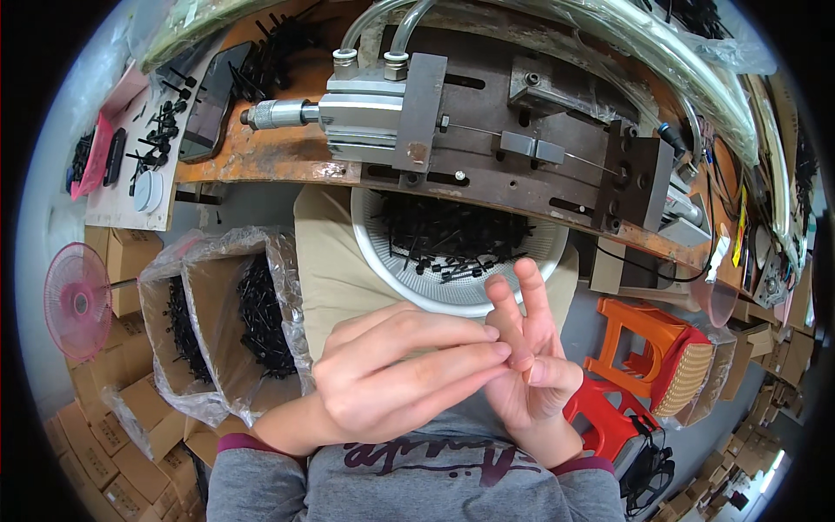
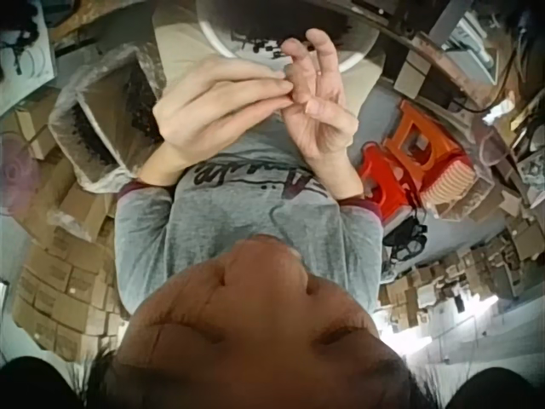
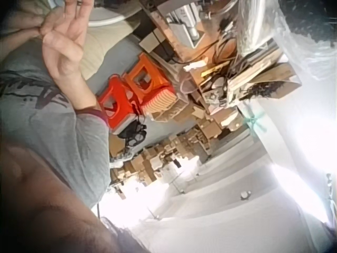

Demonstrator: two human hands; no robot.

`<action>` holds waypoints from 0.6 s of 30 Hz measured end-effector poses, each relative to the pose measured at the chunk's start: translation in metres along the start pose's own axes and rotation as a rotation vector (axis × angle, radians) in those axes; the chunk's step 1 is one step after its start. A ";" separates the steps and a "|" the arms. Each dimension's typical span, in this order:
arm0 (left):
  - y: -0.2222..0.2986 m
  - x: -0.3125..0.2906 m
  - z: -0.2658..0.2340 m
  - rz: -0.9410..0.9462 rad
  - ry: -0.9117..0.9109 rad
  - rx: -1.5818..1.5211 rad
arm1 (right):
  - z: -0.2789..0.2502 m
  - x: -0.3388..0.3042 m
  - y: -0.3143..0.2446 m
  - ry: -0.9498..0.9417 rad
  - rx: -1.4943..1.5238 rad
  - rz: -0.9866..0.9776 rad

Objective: Manually assembling small black plastic components using a workbench fixture and plastic parts from storage containers.

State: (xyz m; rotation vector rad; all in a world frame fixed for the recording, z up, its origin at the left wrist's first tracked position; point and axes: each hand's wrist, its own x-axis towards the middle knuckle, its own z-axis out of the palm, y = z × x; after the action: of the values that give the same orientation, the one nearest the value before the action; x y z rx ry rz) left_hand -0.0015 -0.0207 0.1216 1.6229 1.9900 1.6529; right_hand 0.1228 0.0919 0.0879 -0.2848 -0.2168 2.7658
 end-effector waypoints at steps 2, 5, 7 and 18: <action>0.000 -0.002 0.002 0.010 0.006 0.011 | 0.001 -0.001 0.000 0.030 -0.014 0.010; 0.002 -0.004 0.002 0.030 0.002 0.036 | 0.001 0.001 0.001 -0.008 0.041 -0.002; 0.003 -0.005 0.002 0.040 0.006 0.040 | 0.000 0.001 0.001 -0.018 0.049 -0.002; 0.002 -0.008 0.001 0.115 -0.001 0.080 | -0.003 0.001 0.002 -0.056 0.035 -0.007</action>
State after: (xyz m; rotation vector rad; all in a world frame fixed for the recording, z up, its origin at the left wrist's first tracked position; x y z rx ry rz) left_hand 0.0040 -0.0259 0.1189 1.7967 2.0228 1.6283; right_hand 0.1220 0.0908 0.0841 -0.1977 -0.1834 2.7699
